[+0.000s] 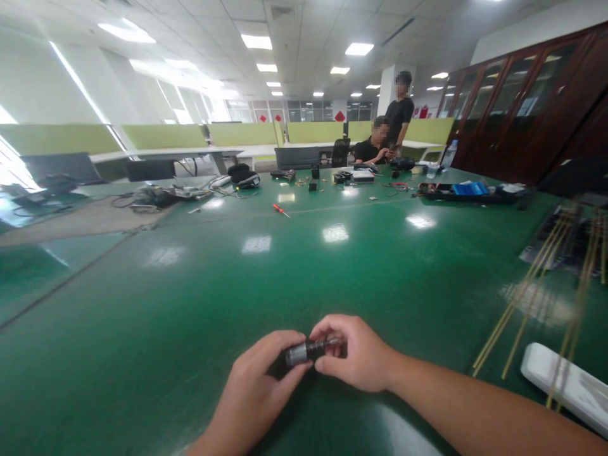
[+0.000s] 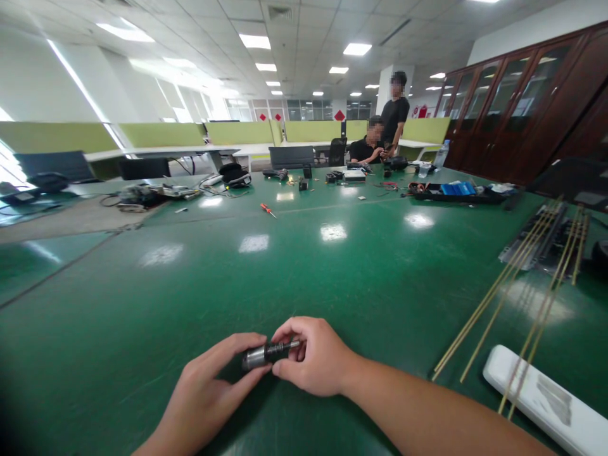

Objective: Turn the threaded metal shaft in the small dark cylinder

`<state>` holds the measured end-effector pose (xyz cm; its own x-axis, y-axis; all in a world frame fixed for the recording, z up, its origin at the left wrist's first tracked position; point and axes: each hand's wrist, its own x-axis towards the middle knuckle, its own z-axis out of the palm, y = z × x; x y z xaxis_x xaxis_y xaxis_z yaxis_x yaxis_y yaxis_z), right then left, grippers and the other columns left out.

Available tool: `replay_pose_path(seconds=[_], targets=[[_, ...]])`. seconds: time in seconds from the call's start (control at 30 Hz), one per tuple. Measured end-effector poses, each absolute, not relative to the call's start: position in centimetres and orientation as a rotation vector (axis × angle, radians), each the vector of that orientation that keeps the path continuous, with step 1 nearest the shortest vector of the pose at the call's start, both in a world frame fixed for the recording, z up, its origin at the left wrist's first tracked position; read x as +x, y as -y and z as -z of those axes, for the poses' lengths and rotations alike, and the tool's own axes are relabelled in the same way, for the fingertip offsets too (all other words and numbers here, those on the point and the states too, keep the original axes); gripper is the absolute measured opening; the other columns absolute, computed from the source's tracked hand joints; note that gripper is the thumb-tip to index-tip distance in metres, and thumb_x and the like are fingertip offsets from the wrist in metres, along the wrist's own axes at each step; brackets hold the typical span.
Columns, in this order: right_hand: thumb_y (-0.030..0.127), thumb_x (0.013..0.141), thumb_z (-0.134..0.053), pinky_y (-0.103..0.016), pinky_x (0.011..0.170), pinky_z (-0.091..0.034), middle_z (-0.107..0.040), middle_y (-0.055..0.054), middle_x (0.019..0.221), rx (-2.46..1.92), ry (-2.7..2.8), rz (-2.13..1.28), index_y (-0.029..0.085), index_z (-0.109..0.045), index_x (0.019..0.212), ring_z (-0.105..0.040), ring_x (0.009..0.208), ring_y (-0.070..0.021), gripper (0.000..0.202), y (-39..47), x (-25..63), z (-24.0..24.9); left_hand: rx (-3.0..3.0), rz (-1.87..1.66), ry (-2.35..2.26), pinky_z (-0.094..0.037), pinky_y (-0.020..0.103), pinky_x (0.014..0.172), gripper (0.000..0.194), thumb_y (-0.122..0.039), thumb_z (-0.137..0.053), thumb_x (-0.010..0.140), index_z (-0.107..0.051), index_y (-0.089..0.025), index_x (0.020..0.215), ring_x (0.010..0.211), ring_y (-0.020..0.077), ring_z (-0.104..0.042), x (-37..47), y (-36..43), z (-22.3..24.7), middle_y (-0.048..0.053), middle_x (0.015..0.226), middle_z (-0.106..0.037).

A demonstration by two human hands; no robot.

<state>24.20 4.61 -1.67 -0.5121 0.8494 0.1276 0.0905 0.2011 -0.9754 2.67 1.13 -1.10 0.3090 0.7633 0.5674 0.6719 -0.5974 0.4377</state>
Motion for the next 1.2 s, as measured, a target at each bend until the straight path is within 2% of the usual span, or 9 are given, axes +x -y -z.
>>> replay_pose_path(seconds=[0.3, 1.2], targets=[[0.017, 0.071, -0.072, -0.024, 0.061, -0.043, -0.062, 0.002, 0.077, -0.908, 1.801, -1.351, 0.019, -0.068, 0.094, -0.051, 0.061, -0.0113, 0.023, -4.45, 24.15, 1.47, 2.422, -1.161, -1.319, -0.055, 0.017, 0.082, 0.021, -0.029, -0.069, 0.087, -0.065, -0.029, 0.108, 0.088, 0.012, -0.07, 2.84, -1.17, 1.15, -0.004, 0.1, -0.072], [0.02, 0.074, -0.072, -0.024, 0.062, -0.045, -0.066, 0.0, 0.076, -0.954, 1.819, -1.295, 0.017, -0.071, 0.089, -0.056, 0.064, -0.013, 0.015, -4.33, 24.11, 1.29, 2.386, -1.156, -1.315, -0.058, 0.02, 0.081, 0.022, -0.026, -0.07, 0.085, -0.068, -0.028, 0.106, 0.087, 0.0147, -0.071, 2.83, -1.02, 1.22, -0.002, 0.098, -0.073]])
